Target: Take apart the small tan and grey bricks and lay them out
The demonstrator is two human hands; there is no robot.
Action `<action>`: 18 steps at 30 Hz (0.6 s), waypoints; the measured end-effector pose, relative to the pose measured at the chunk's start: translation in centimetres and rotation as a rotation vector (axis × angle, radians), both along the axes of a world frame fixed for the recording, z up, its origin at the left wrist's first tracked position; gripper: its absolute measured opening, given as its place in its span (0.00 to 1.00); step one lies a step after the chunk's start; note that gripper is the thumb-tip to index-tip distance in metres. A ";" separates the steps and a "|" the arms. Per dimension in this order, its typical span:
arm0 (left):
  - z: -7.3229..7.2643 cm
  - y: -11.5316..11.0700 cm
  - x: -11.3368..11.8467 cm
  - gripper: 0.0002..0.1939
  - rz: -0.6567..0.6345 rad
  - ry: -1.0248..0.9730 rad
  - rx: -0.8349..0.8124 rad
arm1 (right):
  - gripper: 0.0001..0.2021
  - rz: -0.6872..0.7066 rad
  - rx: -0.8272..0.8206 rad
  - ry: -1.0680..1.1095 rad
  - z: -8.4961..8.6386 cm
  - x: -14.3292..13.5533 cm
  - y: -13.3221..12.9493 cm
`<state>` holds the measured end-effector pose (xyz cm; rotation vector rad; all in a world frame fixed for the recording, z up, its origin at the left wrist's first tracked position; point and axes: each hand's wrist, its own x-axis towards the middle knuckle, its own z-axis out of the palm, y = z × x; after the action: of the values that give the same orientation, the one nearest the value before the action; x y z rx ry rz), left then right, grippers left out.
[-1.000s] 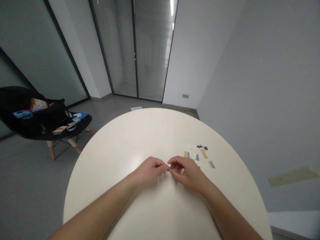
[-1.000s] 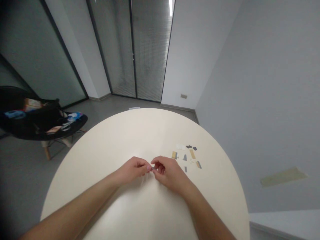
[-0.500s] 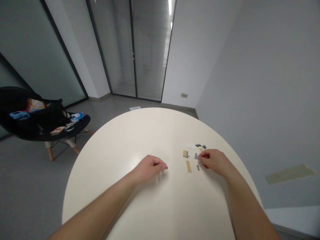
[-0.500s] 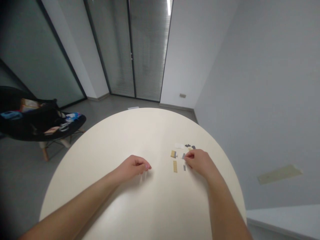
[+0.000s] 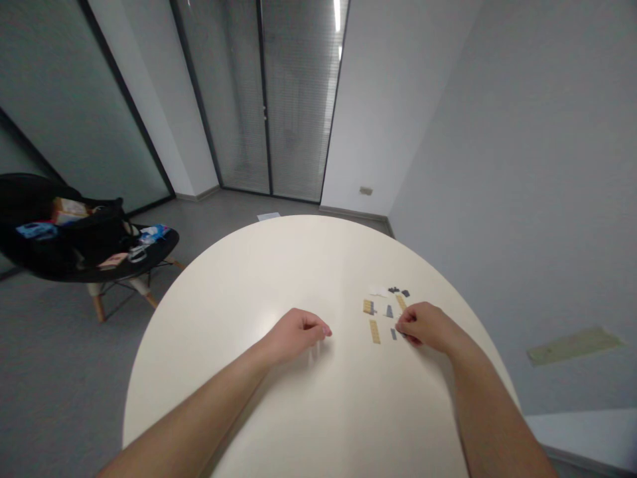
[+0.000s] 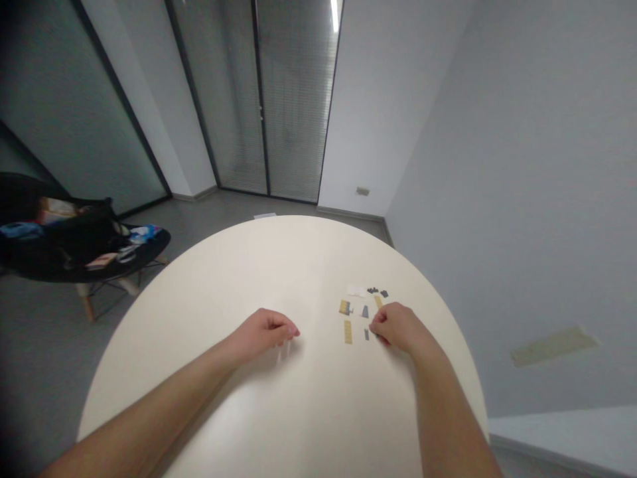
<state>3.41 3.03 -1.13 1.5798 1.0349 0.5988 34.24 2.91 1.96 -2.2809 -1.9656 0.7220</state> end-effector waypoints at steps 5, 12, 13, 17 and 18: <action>-0.2 0.1 0.0 0.15 0.010 -0.004 -0.008 | 0.11 0.031 -0.009 -0.019 0.0 0.0 0.0; -0.5 0.1 -0.1 0.15 0.002 0.005 -0.020 | 0.10 0.029 -0.011 -0.033 0.0 -0.1 -0.1; -0.5 0.1 -0.1 0.15 0.001 0.003 -0.020 | 0.10 0.033 -0.011 -0.041 0.1 -0.1 -0.1; -0.5 0.1 0.0 0.15 -0.002 -0.002 -0.042 | 0.15 0.058 0.004 -0.051 0.3 -0.3 -0.1; -0.4 0.1 0.0 0.15 -0.002 -0.001 -0.046 | 0.17 0.062 0.007 -0.044 0.3 -0.4 -0.2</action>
<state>3.40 3.10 -1.54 1.5401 1.0388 0.5704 33.87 2.74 2.27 -2.2600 -2.0632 0.6740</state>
